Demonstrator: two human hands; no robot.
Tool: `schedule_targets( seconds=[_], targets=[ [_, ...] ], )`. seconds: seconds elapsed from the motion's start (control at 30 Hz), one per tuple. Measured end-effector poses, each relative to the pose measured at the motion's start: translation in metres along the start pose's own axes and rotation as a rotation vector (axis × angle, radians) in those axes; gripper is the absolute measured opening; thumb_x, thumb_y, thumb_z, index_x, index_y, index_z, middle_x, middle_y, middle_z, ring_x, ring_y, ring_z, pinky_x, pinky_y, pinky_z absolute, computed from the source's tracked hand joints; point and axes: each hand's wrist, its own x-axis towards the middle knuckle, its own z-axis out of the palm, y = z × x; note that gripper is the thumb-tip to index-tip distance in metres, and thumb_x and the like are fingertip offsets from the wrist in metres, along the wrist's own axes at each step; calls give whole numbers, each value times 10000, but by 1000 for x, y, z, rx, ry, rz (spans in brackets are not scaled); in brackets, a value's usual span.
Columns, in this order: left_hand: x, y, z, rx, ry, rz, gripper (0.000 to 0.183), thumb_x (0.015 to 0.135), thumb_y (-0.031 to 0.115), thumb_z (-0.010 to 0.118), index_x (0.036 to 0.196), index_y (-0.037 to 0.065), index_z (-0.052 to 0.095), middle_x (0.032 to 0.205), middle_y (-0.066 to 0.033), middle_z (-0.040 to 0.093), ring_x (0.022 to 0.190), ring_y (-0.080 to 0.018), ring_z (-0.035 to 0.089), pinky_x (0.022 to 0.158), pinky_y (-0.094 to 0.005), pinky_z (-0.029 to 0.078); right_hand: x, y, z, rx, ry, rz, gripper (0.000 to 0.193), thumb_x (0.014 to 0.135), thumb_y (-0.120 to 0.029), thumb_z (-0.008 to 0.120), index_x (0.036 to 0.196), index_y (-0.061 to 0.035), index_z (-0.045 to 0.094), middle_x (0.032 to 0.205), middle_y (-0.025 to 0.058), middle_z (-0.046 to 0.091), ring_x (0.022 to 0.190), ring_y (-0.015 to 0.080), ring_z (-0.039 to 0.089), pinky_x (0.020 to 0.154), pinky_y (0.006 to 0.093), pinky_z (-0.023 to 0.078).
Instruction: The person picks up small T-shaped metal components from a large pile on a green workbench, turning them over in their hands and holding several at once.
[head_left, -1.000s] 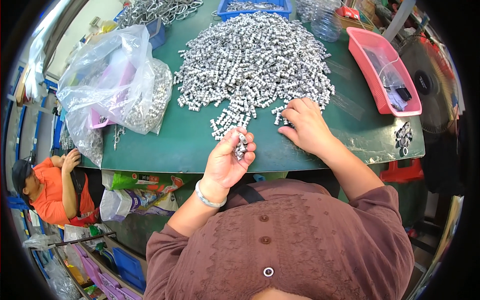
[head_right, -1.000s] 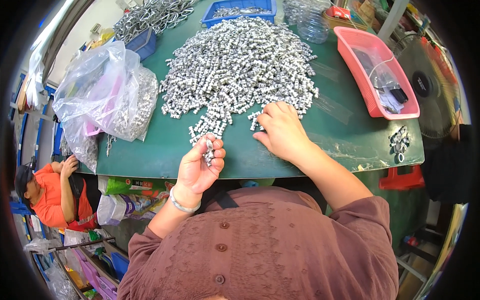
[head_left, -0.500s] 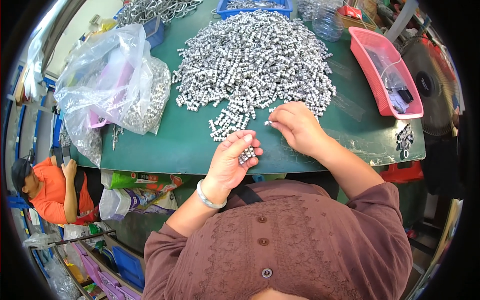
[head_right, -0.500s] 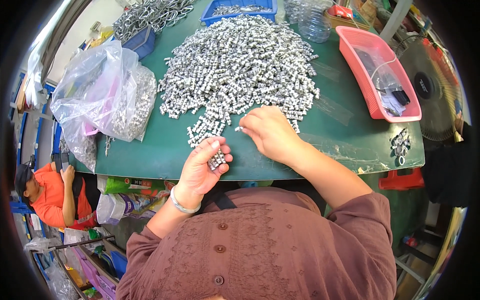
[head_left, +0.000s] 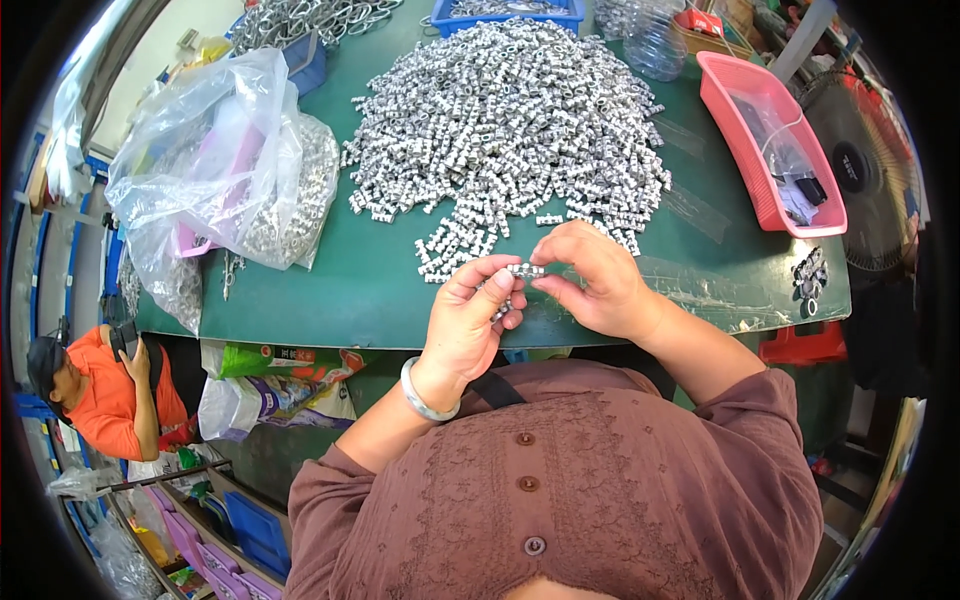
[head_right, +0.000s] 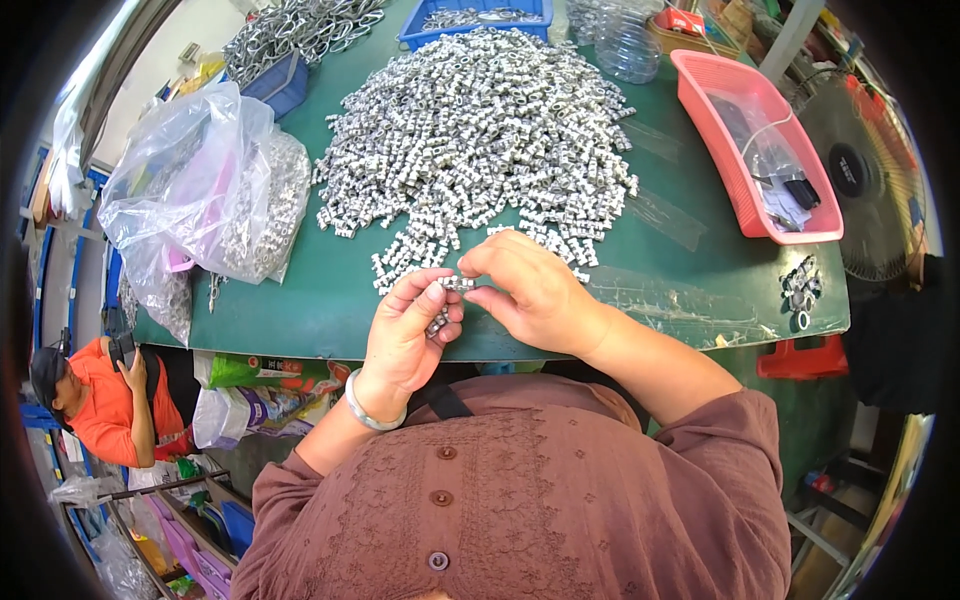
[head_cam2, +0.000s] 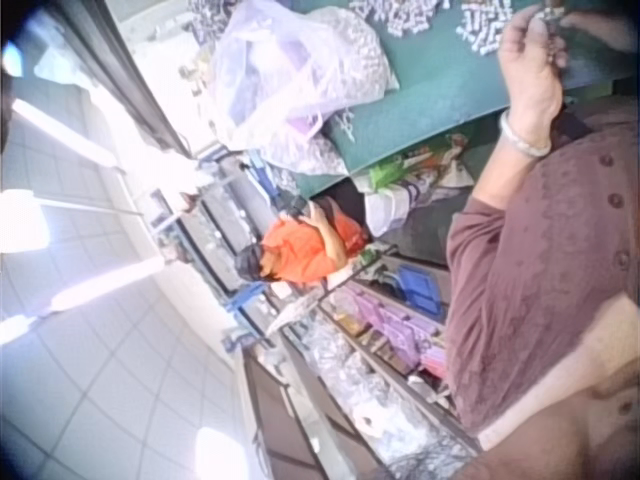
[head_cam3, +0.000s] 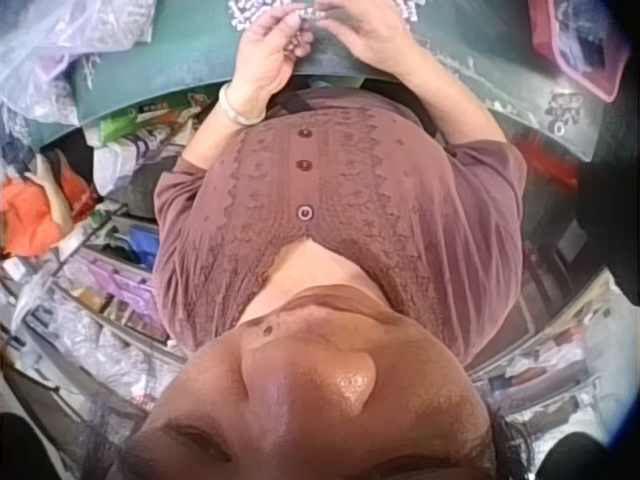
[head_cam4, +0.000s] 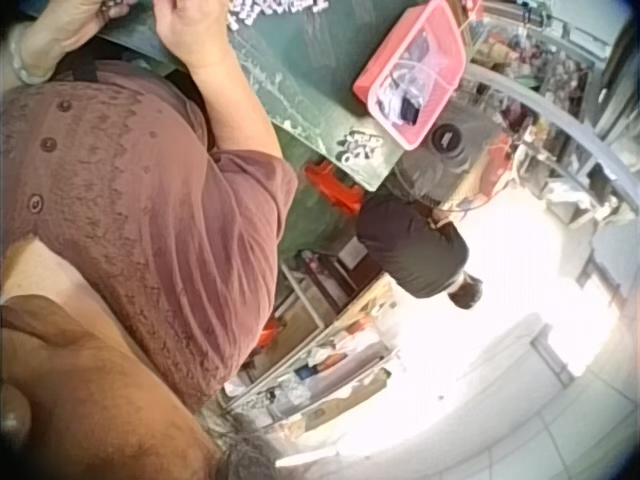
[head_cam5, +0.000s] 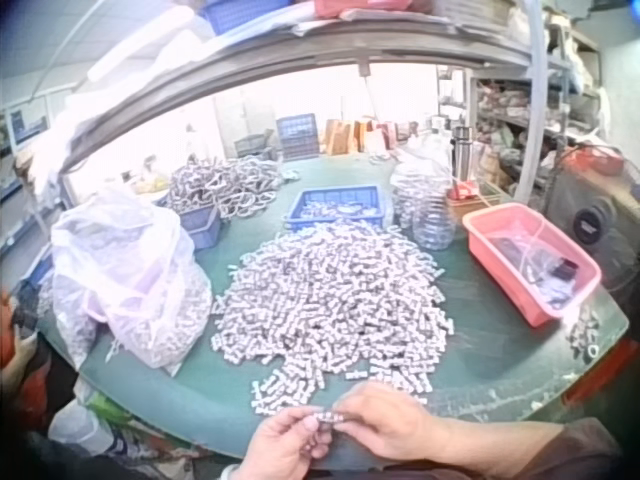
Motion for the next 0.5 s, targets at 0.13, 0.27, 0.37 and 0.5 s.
schedule_targets(
  seconds=[0.13, 0.27, 0.37, 0.5],
  targets=[
    [2, -1, -5, -69, -55, 2, 128, 881, 118, 534, 992, 67, 572, 839, -47, 574, 717, -132, 514, 553, -214, 389, 6, 10, -9, -204, -80, 34, 286, 663, -21, 668, 922, -41, 548, 938, 104, 552, 870, 287, 532, 749, 376, 423],
    [4, 1, -6, -164, -110, -44, 126, 883, 132, 529, 992, 80, 566, 861, -40, 554, 733, -130, 483, 558, -207, 383, 3, 36, -16, -465, -161, 96, 195, 692, -75, 645, 873, -43, 580, 880, 90, 524, 883, 271, 495, 774, 376, 384],
    [5, 1, -9, -290, -141, -114, 107, 882, 137, 527, 974, 90, 552, 871, -35, 520, 743, -127, 453, 562, -196, 380, 6, 43, -13, -526, -243, 153, 127, 712, -120, 639, 810, -47, 605, 858, 82, 517, 874, 261, 486, 772, 371, 377],
    [5, 2, -11, -382, -171, -165, 85, 879, 140, 531, 950, 93, 532, 862, -30, 488, 744, -124, 442, 565, -188, 385, 9, 40, -7, -629, -288, 173, 108, 719, -149, 635, 766, -53, 621, 846, 74, 518, 863, 252, 482, 764, 367, 375]
  ],
)
